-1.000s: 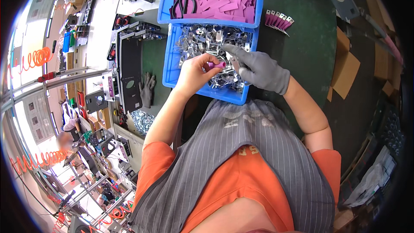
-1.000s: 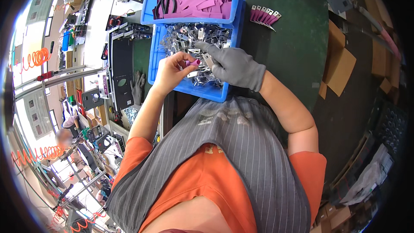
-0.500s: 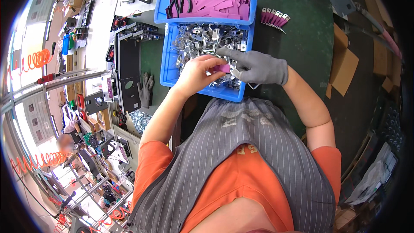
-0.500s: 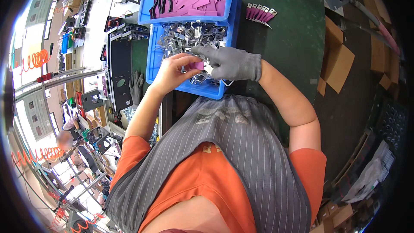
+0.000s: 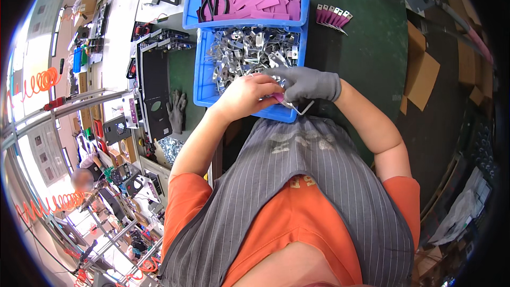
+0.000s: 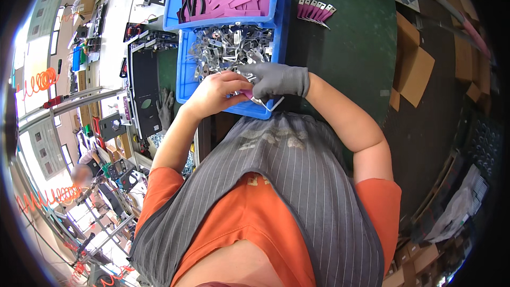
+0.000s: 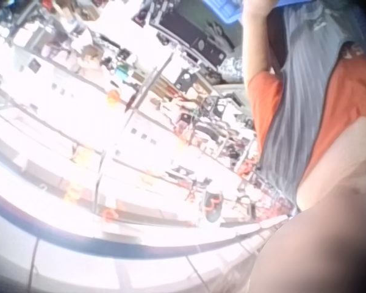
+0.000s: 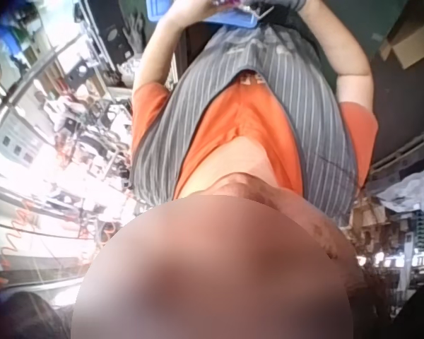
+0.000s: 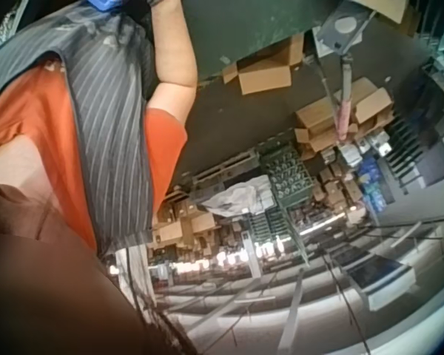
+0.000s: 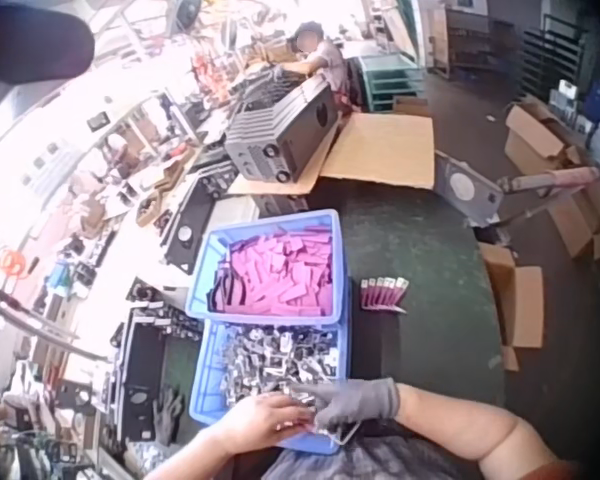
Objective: The recorder is assembling small metal clips by inserting a pink component into a silver metal bracket and lining them up on the table.
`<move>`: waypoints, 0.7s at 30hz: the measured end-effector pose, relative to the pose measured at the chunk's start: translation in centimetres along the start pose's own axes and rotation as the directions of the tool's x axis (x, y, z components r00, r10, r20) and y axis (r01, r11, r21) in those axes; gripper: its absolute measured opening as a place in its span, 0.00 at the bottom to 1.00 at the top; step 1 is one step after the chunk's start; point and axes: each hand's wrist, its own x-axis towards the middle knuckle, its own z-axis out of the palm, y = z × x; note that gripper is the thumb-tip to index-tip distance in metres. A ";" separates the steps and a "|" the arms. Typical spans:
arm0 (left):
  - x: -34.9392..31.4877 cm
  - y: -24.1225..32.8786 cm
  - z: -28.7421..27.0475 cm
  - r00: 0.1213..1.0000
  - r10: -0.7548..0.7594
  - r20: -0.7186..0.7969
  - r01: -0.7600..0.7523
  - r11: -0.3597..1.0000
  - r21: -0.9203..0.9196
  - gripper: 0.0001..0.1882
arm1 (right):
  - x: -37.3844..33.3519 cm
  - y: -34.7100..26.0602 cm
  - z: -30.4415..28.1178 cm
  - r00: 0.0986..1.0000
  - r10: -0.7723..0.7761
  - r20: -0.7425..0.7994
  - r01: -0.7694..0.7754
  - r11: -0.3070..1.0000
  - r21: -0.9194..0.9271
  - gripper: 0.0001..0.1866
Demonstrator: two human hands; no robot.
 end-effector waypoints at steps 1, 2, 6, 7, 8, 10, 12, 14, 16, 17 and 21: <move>0.0 0.0 -0.1 1.000 0.005 0.009 -0.005 1.000 0.009 0.09 | -0.3 0.1 0.1 0.996 -0.021 -0.092 0.031 0.994 0.103 0.41; -0.1 0.0 -0.2 1.000 0.003 0.009 -0.003 1.000 0.009 0.09 | -0.5 0.2 0.0 0.983 -0.034 -0.183 0.071 0.977 0.200 0.44; -0.9 -0.4 -0.5 0.992 -0.126 -0.010 0.124 0.987 -0.100 0.08 | -4.8 0.2 -1.1 0.918 -0.301 -0.258 0.256 0.947 -0.195 0.30; -1.0 -0.7 -0.4 0.984 -0.178 -0.021 0.173 0.975 -0.138 0.07 | -5.3 0.1 -1.3 0.918 -0.302 -0.256 0.257 0.947 -0.195 0.30; -0.8 -0.5 -0.4 0.984 -0.175 -0.017 0.171 0.975 -0.141 0.07 | -5.9 0.1 -1.2 0.941 -0.250 -0.228 0.199 0.954 -0.226 0.22; -0.2 -0.2 -0.3 0.997 -0.071 0.022 0.073 0.984 -0.160 0.07 | -6.2 0.1 -1.0 0.959 -0.194 -0.206 0.139 0.957 -0.256 0.15; 0.2 0.1 0.0 0.995 -0.064 0.074 0.073 0.988 -0.136 0.07 | -5.7 -0.3 -0.8 0.921 -0.278 -0.273 0.158 0.907 -0.390 0.11; 0.7 0.4 0.1 0.990 -0.056 0.129 0.070 0.991 -0.112 0.07 | -5.2 -0.6 -0.7 0.906 -0.311 -0.288 0.156 0.877 -0.454 0.12; 1.1 0.9 0.1 0.982 -0.068 0.177 0.069 0.998 -0.001 0.09 | -4.6 -0.4 -0.4 0.887 -0.337 -0.314 0.147 0.853 -0.500 0.12; 1.1 0.8 0.3 0.982 -0.066 0.179 0.067 0.998 0.000 0.09 | -4.3 -0.2 -0.3 0.886 -0.338 -0.317 0.147 0.854 -0.500 0.12; 1.3 1.0 0.9 1.000 -0.013 -0.013 0.015 0.994 0.108 0.12 | -4.7 0.7 -0.7 0.832 -0.413 -0.371 0.174 0.828 -0.533 0.12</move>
